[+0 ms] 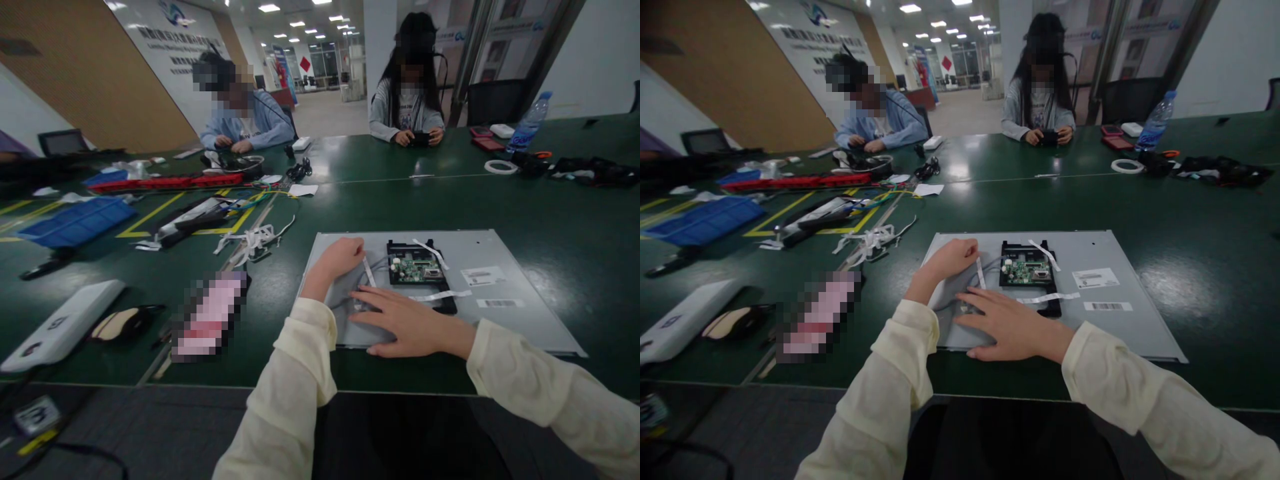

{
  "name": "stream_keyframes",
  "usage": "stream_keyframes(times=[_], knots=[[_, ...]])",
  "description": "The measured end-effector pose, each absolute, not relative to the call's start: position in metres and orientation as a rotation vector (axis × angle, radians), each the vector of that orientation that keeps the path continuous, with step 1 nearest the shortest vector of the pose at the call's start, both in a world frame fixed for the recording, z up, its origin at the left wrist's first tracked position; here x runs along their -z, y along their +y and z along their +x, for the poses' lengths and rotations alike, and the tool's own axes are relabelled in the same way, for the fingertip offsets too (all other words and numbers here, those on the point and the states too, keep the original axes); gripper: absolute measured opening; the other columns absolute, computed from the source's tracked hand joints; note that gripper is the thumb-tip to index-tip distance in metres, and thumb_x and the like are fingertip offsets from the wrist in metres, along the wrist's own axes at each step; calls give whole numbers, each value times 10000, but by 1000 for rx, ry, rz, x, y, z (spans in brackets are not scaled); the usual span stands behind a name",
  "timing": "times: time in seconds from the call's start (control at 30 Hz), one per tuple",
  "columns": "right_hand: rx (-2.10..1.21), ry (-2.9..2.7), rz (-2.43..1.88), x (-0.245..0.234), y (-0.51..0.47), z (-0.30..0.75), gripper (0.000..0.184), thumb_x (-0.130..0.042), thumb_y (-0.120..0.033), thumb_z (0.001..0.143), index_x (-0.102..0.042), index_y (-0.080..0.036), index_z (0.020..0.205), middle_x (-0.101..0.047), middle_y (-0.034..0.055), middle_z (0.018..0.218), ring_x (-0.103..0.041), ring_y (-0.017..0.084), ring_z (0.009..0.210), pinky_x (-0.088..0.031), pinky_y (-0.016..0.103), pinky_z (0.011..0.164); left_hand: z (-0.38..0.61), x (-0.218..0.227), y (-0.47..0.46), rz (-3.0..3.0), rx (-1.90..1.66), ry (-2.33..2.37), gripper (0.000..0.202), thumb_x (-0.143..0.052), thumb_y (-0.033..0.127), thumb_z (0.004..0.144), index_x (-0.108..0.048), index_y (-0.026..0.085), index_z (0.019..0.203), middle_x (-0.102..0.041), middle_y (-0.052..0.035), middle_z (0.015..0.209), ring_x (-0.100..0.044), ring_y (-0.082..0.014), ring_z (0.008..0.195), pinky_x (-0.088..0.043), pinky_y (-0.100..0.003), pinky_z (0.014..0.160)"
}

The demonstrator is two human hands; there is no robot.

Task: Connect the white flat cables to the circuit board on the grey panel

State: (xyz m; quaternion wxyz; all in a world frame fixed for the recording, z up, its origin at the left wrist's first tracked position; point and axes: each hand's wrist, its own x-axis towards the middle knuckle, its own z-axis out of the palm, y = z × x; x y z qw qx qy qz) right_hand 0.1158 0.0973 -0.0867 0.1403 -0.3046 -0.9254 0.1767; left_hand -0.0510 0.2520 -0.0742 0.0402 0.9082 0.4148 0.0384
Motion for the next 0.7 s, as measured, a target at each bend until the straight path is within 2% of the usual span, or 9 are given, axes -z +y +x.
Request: stream_keyframes(times=[0.3,0.7], knots=[[-469,-2720,-888,87,99,116,638,-502,-537,908,-462,-174,1432,-200,122,1582,-162,284,1456,-182,445,1184,-60,81,262,2702,-157,1197,284,-522,407,893,-627,169,780,-633,-28,669,-551,-151,601,-345,-245,572],[-520,-2690,-878,84,98,116,633,-549,-504,888,-468,-183,1427,-181,118,1588,-158,279,1458,-180,460,1183,-64,83,265,2701,-192,1191,225,-502,309,885,-627,182,747,-628,-20,671,-550,-153,623,-365,-250,602]])
